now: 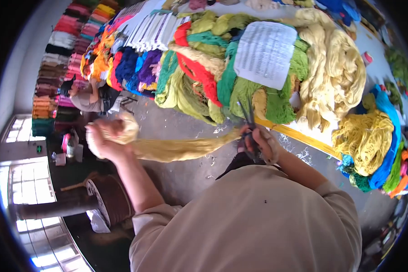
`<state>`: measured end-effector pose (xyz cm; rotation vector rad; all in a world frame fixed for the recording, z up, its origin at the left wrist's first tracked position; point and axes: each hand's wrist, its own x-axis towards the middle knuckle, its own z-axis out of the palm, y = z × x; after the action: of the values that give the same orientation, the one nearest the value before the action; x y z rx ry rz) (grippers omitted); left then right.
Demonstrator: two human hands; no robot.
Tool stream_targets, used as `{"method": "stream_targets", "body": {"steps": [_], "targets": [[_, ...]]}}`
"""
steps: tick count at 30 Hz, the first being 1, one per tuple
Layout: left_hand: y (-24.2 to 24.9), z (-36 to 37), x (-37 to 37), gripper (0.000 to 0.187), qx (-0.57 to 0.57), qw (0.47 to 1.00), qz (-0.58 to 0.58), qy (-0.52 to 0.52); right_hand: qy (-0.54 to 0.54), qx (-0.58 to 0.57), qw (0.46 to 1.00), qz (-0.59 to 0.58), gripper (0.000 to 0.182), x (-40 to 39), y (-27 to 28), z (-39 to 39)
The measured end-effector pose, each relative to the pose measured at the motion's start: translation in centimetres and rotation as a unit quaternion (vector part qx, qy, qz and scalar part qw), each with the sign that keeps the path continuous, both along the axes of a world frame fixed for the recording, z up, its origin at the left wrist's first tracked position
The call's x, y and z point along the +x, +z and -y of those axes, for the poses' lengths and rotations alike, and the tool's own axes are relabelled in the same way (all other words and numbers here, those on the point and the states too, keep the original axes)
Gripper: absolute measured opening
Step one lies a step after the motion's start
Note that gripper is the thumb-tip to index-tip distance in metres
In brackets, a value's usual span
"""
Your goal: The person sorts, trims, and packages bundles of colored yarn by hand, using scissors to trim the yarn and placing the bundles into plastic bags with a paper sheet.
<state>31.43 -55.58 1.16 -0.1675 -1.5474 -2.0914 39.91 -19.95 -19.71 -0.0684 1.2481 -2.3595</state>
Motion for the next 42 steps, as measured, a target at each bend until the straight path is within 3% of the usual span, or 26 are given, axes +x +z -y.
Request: {"method": "stream_targets", "body": {"steps": [1,3,4,5,6,7,8,11,12,13,14,15,16,18,19,21,23,25,28,30,34,35,37,39,41,42], "targets": [[1.8,0.1,-2.0,0.046,-0.043,0.997,-0.025,-0.053,-0.011,0.057,0.998,-0.025,0.034,0.1,-0.6,-2.0],[5.2,-2.9,-6.5,0.044,0.008,0.995,-0.021,-0.097,-0.066,0.155,0.985,-0.032,0.029,1.3,-0.3,-5.0],[6.2,-3.4,-8.9,0.040,0.014,0.996,0.036,-0.085,-0.067,0.226,0.970,-0.063,0.029,2.1,-1.2,-6.8],[6.5,-1.8,-12.9,0.035,0.029,0.984,0.061,-0.165,-0.083,0.264,0.960,-0.034,0.029,3.0,-2.0,-8.1],[7.0,-5.0,-15.6,0.033,0.008,0.987,0.063,-0.150,-0.097,0.301,0.949,-0.006,0.029,4.0,-3.0,-8.9],[6.7,-5.1,-20.1,0.030,-0.012,0.946,0.054,-0.319,-0.130,0.359,0.924,0.001,0.029,4.9,-4.3,-9.4],[6.8,-8.6,-23.0,0.029,-0.033,0.957,0.075,-0.277,-0.154,0.356,0.921,0.038,0.029,5.6,-4.6,-10.0],[6.3,-18.2,-33.1,0.030,-0.004,0.941,0.107,-0.322,-0.229,0.408,0.879,0.094,0.032,7.2,-5.8,-11.5],[5.1,-19.9,-38.2,0.032,-0.015,0.905,0.098,-0.414,-0.251,0.437,0.855,0.119,0.031,7.3,-5.5,-11.7],[3.5,-21.8,-44.6,0.034,-0.022,0.910,0.107,-0.399,-0.258,0.419,0.845,0.209,0.028,7.0,-4.6,-12.2],[1.8,-24.6,-49.4,0.036,-0.028,0.916,0.116,-0.383,-0.292,0.466,0.807,0.214,0.029,7.0,-4.7,-12.5],[0.6,-29.1,-49.7,0.045,0.020,0.948,0.144,-0.283,-0.321,0.511,0.767,0.219,0.030,7.3,-5.6,-12.7],[-6.0,-31.0,-57.2,0.063,0.054,0.919,0.217,-0.325,-0.377,0.531,0.701,0.288,0.033,8.9,-9.7,-14.0],[-11.2,-34.8,-55.4,0.074,0.053,0.873,0.387,-0.293,-0.336,0.592,0.631,0.372,0.029,10.5,-14.9,-16.4],[-16.0,-34.8,-58.1,0.067,-0.049,0.840,0.413,-0.349,-0.310,0.603,0.612,0.407,0.029,11.8,-16.8,-17.6],[-21.5,-38.1,-55.1,0.059,-0.092,0.844,0.430,-0.309,-0.282,0.610,0.585,0.455,0.041,11.1,-16.5,-19.7],[-22.0,-39.6,-49.0,0.048,-0.136,0.847,0.315,-0.406,-0.249,0.594,0.562,0.519,0.053,10.4,-16.9,-21.9],[-19.8,-42.8,-40.0,0.037,-0.209,0.868,0.217,-0.395,-0.188,0.637,0.536,0.520,0.046,9.8,-17.9,-23.9],[-18.0,-46.9,-28.6,0.023,-0.380,0.799,0.057,-0.462,-0.188,0.659,0.532,0.497,0.049,8.3,-19.3,-27.2],[-19.1,-49.8,-22.6,0.027,-0.414,0.745,0.002,-0.523,-0.149,0.678,0.548,0.468,0.052,7.5,-20.1,-30.0],[-22.3,-55.8,-14.5,0.028,-0.443,0.675,0.098,-0.581,0.004,0.725,0.568,0.389,0.057,3.7,-16.7,-35.2],[-23.8,-56.7,-13.4,0.026,-0.440,0.673,0.121,-0.582,-0.045,0.704,0.605,0.369,0.050,1.4,-12.5,-36.3],[-25.8,-58.1,-11.9,0.025,-0.348,0.695,0.203,-0.596,-0.320,0.693,0.594,0.254,0.049,-1.4,-9.4,-37.8],[-27.6,-59.2,-11.3,0.029,-0.306,0.714,0.227,-0.587,-0.529,0.705,0.472,0.013,0.040,-4.8,-6.8,-39.7],[-26.3,-60.2,-10.9,0.027,-0.293,0.726,0.244,-0.572,-0.487,0.686,0.537,0.066,0.029,-7.1,-9.1,-42.3],[-24.9,-60.9,-10.9,0.025,-0.274,0.737,0.258,-0.561,-0.431,0.721,0.542,0.024,0.019,-7.6,-6.1,-42.2]]}}
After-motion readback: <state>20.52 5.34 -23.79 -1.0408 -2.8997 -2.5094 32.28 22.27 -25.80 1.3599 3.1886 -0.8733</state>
